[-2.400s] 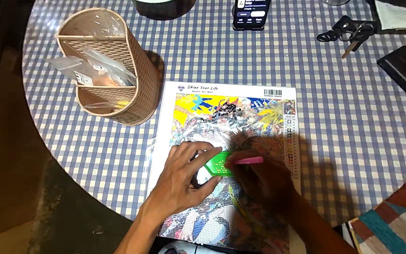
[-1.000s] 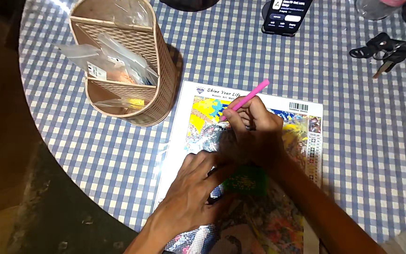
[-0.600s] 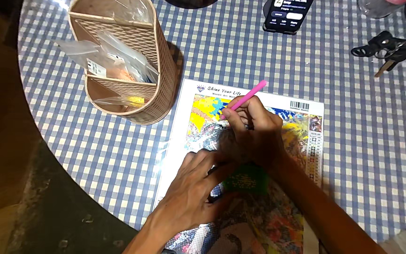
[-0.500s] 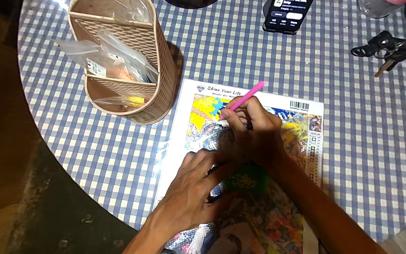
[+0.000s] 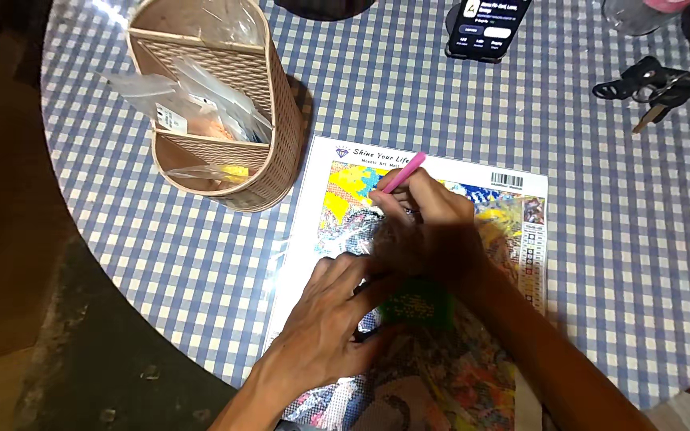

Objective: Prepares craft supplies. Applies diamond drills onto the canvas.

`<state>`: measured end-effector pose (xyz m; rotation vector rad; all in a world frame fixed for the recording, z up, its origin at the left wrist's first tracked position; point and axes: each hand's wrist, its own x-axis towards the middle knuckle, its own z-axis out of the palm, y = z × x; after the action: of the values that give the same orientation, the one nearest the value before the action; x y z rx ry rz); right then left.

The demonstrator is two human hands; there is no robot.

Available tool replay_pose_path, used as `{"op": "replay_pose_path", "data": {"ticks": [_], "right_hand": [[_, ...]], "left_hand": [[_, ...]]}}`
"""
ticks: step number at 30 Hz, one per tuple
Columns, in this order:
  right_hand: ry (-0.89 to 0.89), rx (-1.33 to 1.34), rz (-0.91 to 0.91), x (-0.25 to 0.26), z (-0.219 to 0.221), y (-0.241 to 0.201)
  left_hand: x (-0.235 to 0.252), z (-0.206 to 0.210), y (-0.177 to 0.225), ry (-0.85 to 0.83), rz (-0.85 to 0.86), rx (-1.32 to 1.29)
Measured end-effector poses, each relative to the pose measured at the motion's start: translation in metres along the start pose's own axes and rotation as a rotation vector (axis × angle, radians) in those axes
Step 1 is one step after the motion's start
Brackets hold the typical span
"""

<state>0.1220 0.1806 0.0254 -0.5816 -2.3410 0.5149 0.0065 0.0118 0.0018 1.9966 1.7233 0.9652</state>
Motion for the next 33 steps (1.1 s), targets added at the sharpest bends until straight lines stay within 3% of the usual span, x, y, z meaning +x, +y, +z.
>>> {"op": "replay_pose_path", "data": {"ticks": [4, 9, 21, 27, 33], "right_hand": [[-0.001, 0.347, 0.278, 0.002, -0.011, 0.0], [0.077, 0.575, 0.343, 0.006, -0.022, 0.004], [0.168, 0.566, 0.365, -0.006, -0.049, -0.007], [0.153, 0.354, 0.221, -0.07, -0.058, -0.012], [0.1, 0.409, 0.217, -0.109, -0.054, -0.019]], "left_hand": [[0.0, -0.001, 0.0, -0.007, 0.003, 0.003], [0.001, 0.0, 0.0, 0.01, 0.014, 0.003], [0.001, 0.001, 0.001, 0.012, 0.007, 0.018], [0.0, 0.002, 0.0, 0.012, -0.005, 0.013], [0.001, 0.001, 0.0, 0.0, -0.027, 0.008]]}}
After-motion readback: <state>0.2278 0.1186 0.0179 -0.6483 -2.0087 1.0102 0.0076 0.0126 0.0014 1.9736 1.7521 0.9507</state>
